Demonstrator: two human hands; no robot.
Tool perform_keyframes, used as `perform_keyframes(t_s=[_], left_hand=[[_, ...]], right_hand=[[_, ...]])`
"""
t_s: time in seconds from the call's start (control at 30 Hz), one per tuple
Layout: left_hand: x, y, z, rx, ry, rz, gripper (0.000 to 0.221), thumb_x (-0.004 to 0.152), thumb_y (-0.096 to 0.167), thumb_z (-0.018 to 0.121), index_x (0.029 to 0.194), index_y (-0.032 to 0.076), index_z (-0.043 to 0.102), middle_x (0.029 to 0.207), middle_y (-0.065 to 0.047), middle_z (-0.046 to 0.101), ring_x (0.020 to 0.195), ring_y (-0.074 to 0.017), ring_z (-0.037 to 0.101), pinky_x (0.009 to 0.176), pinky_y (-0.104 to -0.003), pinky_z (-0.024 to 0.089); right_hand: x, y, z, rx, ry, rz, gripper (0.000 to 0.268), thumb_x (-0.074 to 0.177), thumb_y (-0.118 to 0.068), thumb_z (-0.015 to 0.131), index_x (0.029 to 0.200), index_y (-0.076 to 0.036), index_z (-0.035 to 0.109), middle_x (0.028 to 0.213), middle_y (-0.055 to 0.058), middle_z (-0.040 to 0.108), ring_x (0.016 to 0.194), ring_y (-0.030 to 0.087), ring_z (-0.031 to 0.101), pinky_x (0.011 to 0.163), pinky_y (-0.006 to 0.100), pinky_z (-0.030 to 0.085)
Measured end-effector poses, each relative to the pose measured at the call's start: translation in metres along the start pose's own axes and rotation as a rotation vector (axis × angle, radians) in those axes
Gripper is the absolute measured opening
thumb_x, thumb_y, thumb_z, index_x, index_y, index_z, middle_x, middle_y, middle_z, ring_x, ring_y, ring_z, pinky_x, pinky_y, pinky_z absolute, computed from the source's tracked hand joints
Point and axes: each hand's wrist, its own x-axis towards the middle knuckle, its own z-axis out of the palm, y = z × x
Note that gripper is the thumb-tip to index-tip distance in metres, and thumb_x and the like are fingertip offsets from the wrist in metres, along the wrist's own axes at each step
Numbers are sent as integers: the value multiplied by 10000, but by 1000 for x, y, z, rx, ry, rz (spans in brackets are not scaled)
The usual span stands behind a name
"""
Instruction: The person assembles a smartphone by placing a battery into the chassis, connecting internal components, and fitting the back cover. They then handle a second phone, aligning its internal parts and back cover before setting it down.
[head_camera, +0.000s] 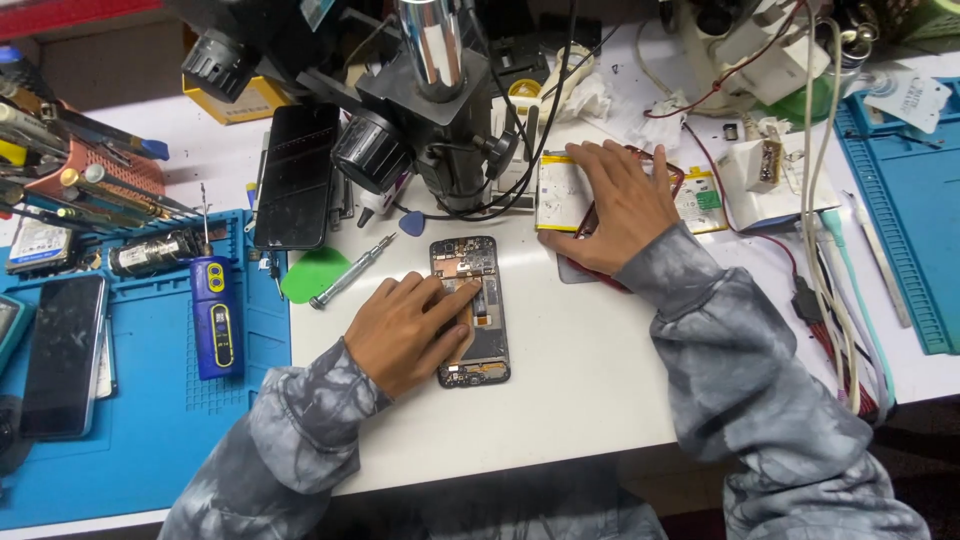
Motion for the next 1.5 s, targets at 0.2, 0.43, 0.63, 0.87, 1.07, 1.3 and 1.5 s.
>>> perform_keyframes(t_s=[0.2,0.43,0.63,0.87,1.07,1.3,1.5], left_hand=[[-1,-1,-1,13,-8,8,489,999,376,514,1437,163,542,999,-88,634,918,-217,558,801,-350,447],[0,1,-3,9,2,-9,483,1000,370,510,1438,169,545,1000,-94,646,919,-214,559,801,-341,437],[-1,3,-3,12,-5,-5,473,1001,363,499,1424,157,554,956,-85,628,887,-203,549,794,-344,438],[-1,2,-1,21,1,16,477,1002,354,508,1429,145,543,946,-87,615,882,-214,548,800,-352,445],[-1,2,-3,14,-6,4,474,1005,359,508,1430,152,545,946,-87,620,885,-210,551,806,-346,445],[-2,0,-1,4,16,21,468,1002,354,516,1420,148,556,927,-88,614,868,-211,545,794,-344,444],[-2,-2,1,-4,28,30,461,1001,346,525,1417,151,554,937,-87,608,874,-216,542,795,-349,444]], right_hand=[[1,-1,-5,-1,-35,-8,919,767,-633,734,1497,-171,421,1352,205,573,1401,384,444,1178,723,61],[1,-1,-10,-22,-38,-33,918,760,-624,761,1487,-156,452,1304,216,592,1364,389,489,1189,689,148],[4,2,-6,53,16,-40,849,739,-504,849,1429,-129,525,1203,221,626,1236,392,575,1124,600,336],[4,9,-4,203,120,-18,963,597,-510,945,1386,-131,543,1146,138,551,1152,363,545,1031,518,435],[5,16,2,318,246,-42,836,599,-380,978,1297,-93,619,1082,105,460,1079,350,549,990,484,453],[8,22,5,779,285,38,522,860,-61,808,1345,-110,621,1061,155,604,963,303,684,806,366,574],[9,35,-9,910,214,-12,505,836,-46,828,1306,-7,648,1118,239,630,1027,306,648,904,393,568]])
